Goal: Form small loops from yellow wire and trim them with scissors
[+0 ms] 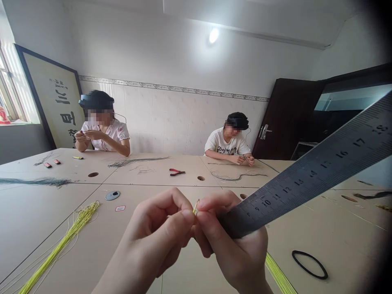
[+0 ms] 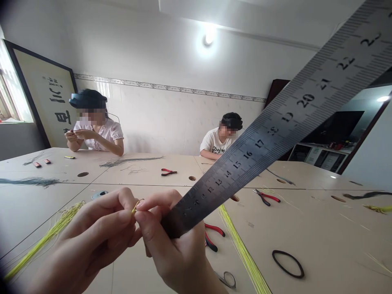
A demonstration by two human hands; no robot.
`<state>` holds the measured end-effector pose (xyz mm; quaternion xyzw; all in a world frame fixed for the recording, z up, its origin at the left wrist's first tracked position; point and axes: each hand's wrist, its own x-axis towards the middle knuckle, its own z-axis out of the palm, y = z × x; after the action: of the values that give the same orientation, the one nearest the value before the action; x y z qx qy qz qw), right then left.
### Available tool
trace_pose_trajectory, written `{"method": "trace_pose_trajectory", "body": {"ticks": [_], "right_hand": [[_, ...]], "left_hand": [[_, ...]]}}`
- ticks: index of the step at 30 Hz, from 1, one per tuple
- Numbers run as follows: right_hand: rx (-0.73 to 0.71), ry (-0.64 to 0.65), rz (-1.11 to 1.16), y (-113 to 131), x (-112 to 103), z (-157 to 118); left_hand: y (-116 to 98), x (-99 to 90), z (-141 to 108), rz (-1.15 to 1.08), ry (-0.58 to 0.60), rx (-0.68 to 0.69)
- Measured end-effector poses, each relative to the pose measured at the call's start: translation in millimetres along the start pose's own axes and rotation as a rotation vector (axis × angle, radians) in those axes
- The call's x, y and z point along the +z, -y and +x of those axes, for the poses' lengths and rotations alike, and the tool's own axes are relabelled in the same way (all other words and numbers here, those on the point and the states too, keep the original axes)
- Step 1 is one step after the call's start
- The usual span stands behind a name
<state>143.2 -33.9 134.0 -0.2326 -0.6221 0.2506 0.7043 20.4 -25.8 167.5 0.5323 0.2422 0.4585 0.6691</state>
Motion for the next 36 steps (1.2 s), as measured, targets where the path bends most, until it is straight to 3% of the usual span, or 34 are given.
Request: {"method": "trace_pose_trajectory", "body": {"ticks": [11,18,22,28,30,36], "right_hand": [[0.027,0.037,0.010,1.2,0.4,-0.2],[0.027,-0.105,0.092,0.0,4.6,-0.6],[0.177,-0.098,0.216,5.3,2.0,0.1],[0.396,0.020,0.332,13.9,-4.0,0.6],[0.408,0.010,0.344,14.1,-4.0,0.3],[0.370,-0.001,0.336,13.5,-2.5,1.7]], "left_hand": [[2.5,-3.6,-0.4,0.049,0.066,0.011],[4.6,-5.3,0.2,0.006,0.092,0.050],[4.5,-2.4,-1.8,0.183,-0.011,0.223],[12.7,-1.2,-3.4,0.694,-0.197,0.536],[16.7,-1.8,-3.4,0.765,-0.248,0.623],[21.7,-2.0,-1.7,0.836,-0.237,0.775]]}}
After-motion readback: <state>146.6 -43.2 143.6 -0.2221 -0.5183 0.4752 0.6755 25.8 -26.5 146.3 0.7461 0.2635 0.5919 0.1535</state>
